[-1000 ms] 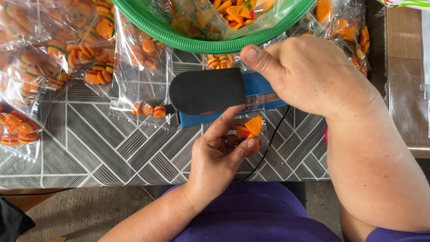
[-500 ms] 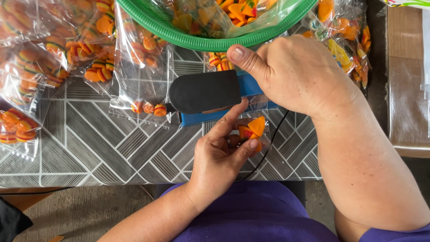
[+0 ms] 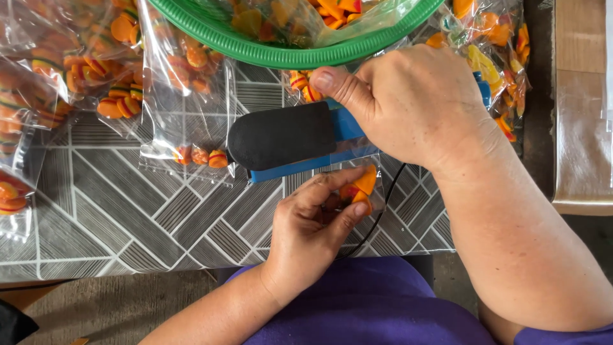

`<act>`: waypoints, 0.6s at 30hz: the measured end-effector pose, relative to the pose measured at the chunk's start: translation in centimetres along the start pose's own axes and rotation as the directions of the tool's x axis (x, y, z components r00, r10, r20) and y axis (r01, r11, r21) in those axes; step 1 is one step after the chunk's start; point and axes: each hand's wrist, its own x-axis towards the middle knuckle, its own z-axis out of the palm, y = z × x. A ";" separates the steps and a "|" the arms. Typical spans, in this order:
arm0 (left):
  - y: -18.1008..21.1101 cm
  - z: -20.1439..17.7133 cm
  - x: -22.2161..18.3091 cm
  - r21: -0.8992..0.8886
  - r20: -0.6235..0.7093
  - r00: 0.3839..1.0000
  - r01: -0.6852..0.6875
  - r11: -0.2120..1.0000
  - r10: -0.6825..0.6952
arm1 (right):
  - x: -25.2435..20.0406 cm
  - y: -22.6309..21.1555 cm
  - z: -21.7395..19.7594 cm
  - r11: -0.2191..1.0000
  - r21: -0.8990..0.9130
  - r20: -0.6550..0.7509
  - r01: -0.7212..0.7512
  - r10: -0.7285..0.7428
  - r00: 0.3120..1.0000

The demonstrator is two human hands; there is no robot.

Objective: Sealing small plastic bags containing orange snack items using a manual heat sealer and trimming them with scissors.

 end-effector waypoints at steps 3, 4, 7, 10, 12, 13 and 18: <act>0.0 -0.3 0.3 0.050 0.017 0.997 -0.082 0.995 0.081 | 0.1 0.0 -0.1 1.000 -0.018 -0.010 0.011 -0.011 1.000; -0.1 -0.4 0.3 0.046 0.025 0.996 -0.091 0.995 0.090 | 0.0 -0.1 0.0 1.000 -0.024 -0.018 0.003 -0.003 1.000; -0.2 -0.4 0.7 0.065 0.024 0.996 -0.087 0.994 0.086 | 0.0 -0.1 -0.3 0.998 -0.054 -0.028 -0.013 0.011 1.000; -0.2 -0.6 0.7 0.077 0.016 0.998 -0.062 0.995 0.061 | 0.1 -0.4 -0.4 0.999 -0.036 0.020 -0.016 0.017 1.000; -0.2 -0.5 0.6 -0.017 0.022 0.999 -0.048 0.999 0.048 | 0.1 -0.4 -0.2 0.998 -0.036 0.020 -0.042 0.043 0.999; -0.1 -0.5 0.7 -0.018 0.022 0.999 -0.047 0.999 0.047 | 0.2 -0.4 -0.3 0.998 -0.036 0.021 -0.043 0.043 0.999; 0.1 -0.5 0.7 0.012 0.036 0.998 -0.058 0.998 0.057 | 0.1 -0.5 -0.4 0.998 -0.028 0.038 -0.048 0.050 0.998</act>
